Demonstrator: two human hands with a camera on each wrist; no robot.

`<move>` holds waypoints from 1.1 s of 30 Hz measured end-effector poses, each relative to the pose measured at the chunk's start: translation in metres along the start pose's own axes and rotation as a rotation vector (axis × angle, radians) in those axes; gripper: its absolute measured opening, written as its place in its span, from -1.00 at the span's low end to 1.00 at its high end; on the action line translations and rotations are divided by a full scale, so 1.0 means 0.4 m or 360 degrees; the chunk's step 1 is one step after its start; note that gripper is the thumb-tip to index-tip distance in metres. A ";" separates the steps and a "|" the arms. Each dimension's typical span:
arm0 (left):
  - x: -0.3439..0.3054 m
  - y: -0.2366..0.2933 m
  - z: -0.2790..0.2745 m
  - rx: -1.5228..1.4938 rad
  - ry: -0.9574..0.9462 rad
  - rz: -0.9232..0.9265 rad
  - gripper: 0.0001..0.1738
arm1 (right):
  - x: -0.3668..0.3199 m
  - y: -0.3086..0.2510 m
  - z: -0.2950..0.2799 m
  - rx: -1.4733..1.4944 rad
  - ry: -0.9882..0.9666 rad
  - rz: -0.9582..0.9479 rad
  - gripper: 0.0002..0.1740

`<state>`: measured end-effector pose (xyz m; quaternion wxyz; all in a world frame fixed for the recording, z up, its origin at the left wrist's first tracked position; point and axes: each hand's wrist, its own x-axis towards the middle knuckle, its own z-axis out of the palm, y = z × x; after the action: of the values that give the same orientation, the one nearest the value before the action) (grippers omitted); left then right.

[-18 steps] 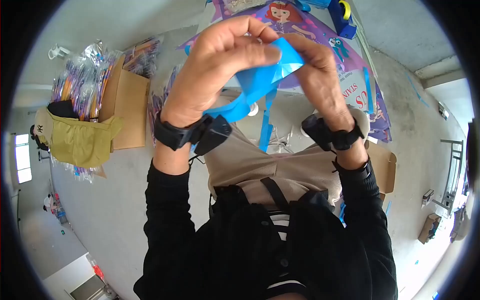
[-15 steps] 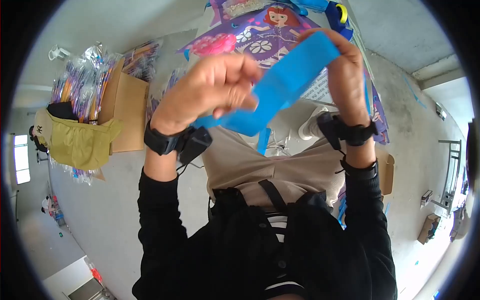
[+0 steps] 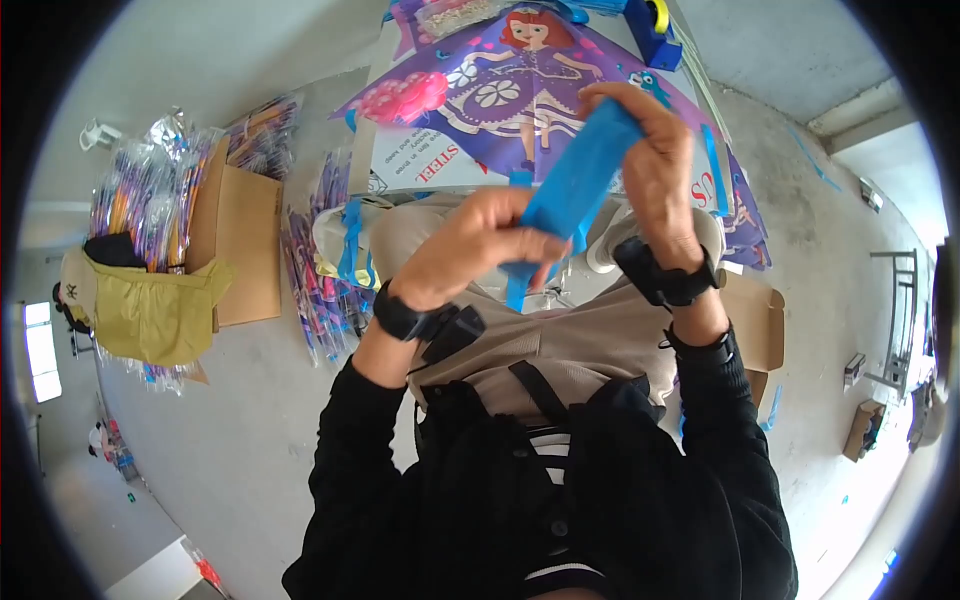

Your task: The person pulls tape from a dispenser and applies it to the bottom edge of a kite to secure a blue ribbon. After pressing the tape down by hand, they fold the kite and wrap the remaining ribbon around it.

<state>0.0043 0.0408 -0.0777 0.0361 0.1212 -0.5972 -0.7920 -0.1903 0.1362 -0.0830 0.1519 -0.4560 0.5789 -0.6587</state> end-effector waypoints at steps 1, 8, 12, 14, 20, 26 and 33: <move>-0.026 -0.016 -0.003 0.0043 -0.0108 -0.0221 -0.82 | -0.016 0.017 -0.040 0.0038 0.0087 0.0099 -0.35; -0.299 -0.016 -0.196 0.0340 0.0376 -0.0717 -0.87 | -0.280 0.252 -0.294 -0.0820 0.0416 0.0651 -0.51; -0.400 0.010 -0.287 0.0469 0.0647 -0.0657 -0.85 | -0.345 0.289 -0.315 -0.1573 -0.0238 0.0523 -0.58; -0.388 0.038 -0.288 0.0705 0.0781 -0.0623 -0.84 | -0.309 0.167 -0.237 -0.1692 -0.0526 0.0226 -0.43; -0.092 0.052 -0.096 0.1384 -0.0020 -0.0309 -0.78 | -0.168 -0.026 0.091 -0.0063 -0.0811 0.0129 -0.43; -0.089 0.085 -0.148 0.1357 0.0061 -0.0294 -0.84 | -0.203 0.046 0.029 0.0342 -0.0624 0.1014 -0.78; -0.132 0.061 -0.174 0.0186 0.0668 -0.0013 -0.87 | -0.265 0.097 -0.017 0.0798 -0.0377 0.1289 -0.89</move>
<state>0.0696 -0.0208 -0.0647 0.1495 0.2879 -0.6209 -0.7136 -0.1513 0.2066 -0.1623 0.5657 -0.2153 0.5122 -0.6093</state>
